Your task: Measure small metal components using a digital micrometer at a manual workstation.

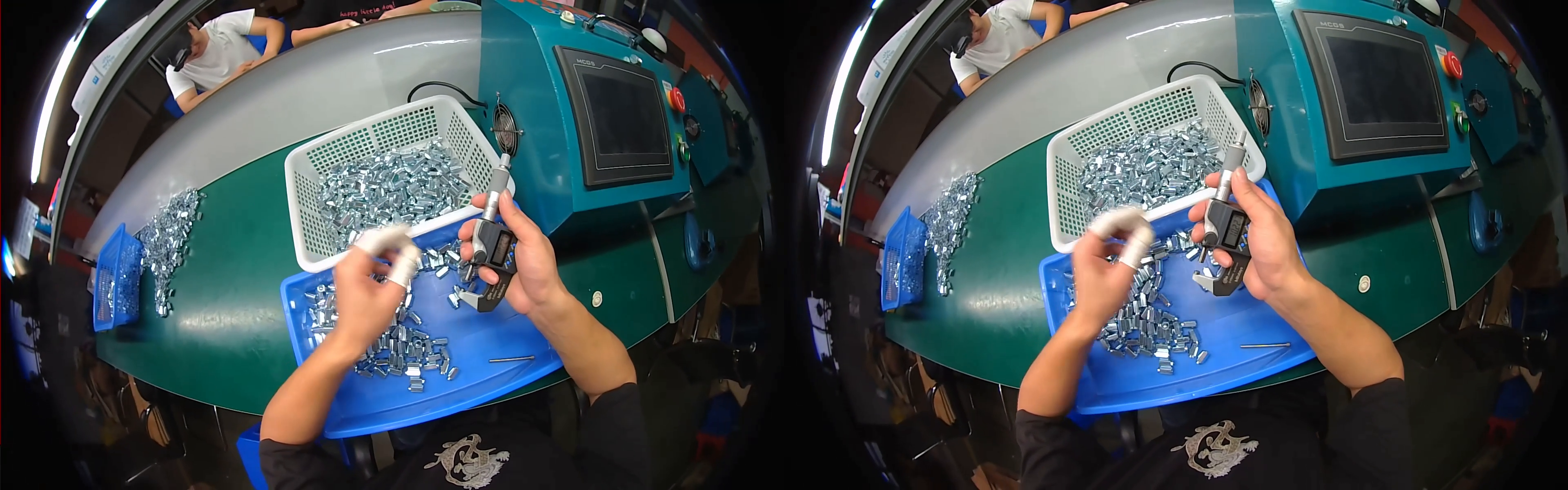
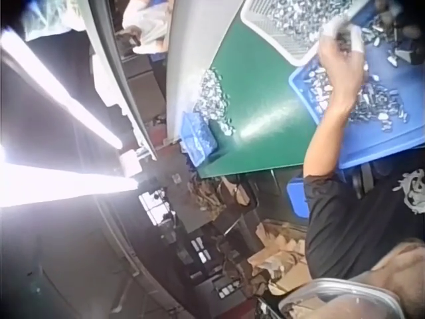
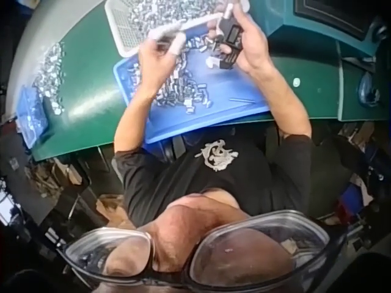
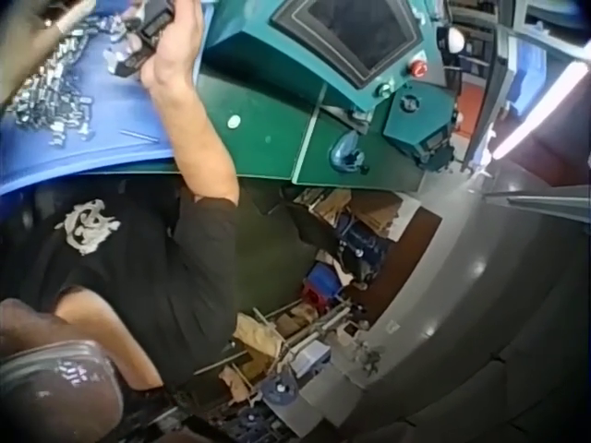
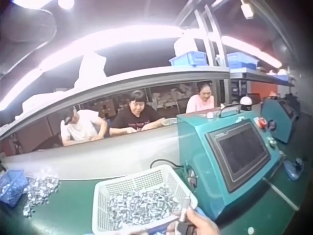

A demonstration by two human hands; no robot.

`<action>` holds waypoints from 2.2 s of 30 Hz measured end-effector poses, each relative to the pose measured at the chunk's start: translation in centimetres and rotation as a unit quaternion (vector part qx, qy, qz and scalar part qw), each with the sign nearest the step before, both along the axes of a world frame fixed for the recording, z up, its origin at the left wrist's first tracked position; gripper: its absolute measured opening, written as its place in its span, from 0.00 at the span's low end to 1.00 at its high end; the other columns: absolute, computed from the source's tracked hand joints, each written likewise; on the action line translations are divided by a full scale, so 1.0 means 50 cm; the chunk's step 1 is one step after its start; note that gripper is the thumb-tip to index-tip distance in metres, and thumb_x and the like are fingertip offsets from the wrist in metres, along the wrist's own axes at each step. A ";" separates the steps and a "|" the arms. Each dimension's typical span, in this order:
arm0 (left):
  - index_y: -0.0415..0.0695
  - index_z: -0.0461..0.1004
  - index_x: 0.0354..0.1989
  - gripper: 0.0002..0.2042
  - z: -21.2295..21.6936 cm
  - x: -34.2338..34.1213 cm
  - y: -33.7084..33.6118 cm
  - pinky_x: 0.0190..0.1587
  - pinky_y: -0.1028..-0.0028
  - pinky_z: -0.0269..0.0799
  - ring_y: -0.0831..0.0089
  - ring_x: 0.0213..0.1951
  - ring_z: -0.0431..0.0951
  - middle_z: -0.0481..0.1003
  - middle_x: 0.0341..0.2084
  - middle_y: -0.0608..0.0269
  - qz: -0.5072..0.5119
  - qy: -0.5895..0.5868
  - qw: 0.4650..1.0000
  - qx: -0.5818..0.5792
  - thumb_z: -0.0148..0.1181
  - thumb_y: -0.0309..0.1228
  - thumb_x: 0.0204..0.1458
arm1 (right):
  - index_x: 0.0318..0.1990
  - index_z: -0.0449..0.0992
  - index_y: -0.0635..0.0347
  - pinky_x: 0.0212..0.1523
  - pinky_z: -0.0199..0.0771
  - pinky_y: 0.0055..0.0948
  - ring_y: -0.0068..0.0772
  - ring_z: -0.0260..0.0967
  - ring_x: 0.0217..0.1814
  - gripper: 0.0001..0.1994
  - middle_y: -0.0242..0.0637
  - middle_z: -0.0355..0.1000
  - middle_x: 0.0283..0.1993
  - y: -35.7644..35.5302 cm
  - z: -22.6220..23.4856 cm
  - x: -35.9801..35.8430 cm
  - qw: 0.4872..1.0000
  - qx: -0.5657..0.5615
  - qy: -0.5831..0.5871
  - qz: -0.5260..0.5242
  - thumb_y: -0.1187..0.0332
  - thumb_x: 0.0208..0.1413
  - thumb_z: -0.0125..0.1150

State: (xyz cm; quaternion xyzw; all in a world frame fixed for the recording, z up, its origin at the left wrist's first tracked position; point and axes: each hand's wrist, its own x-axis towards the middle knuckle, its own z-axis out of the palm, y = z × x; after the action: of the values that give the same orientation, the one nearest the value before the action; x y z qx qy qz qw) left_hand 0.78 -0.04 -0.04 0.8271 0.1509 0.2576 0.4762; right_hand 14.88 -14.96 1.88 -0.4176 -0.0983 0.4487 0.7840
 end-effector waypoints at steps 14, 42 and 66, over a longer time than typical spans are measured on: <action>0.37 0.73 0.33 0.11 -0.073 0.007 -0.077 0.39 0.62 0.72 0.57 0.43 0.70 0.67 0.37 0.53 -0.161 0.187 0.944 0.218 0.63 0.27 0.40 | 0.49 0.63 0.57 0.14 0.63 0.18 0.28 0.72 0.29 0.18 0.40 0.72 0.33 0.005 -0.003 -0.006 1.000 -0.006 0.018 0.003 0.52 0.64 0.38; 0.39 0.74 0.45 0.11 0.007 -0.001 -0.048 0.35 0.76 0.73 0.78 0.34 0.73 0.74 0.35 0.65 -0.130 0.064 0.901 -0.410 0.57 0.23 0.53 | 0.51 0.63 0.59 0.15 0.64 0.17 0.25 0.73 0.29 0.22 0.41 0.72 0.34 0.004 -0.003 0.000 1.000 0.002 0.010 0.011 0.50 0.64 0.37; 0.38 0.73 0.43 0.10 0.013 -0.001 -0.048 0.36 0.71 0.79 0.72 0.38 0.78 0.76 0.36 0.61 -0.136 0.087 0.889 -0.429 0.58 0.23 0.52 | 0.45 0.64 0.56 0.13 0.64 0.16 0.25 0.73 0.29 0.19 0.40 0.72 0.33 0.004 -0.001 -0.001 1.000 0.005 0.009 -0.007 0.49 0.62 0.43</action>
State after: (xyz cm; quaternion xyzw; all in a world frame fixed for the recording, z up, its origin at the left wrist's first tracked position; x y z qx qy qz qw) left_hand 0.75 -2.42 0.60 0.5735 0.1734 0.0272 0.8002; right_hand 14.82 -14.77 1.83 -0.4106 -0.0906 0.4461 0.7901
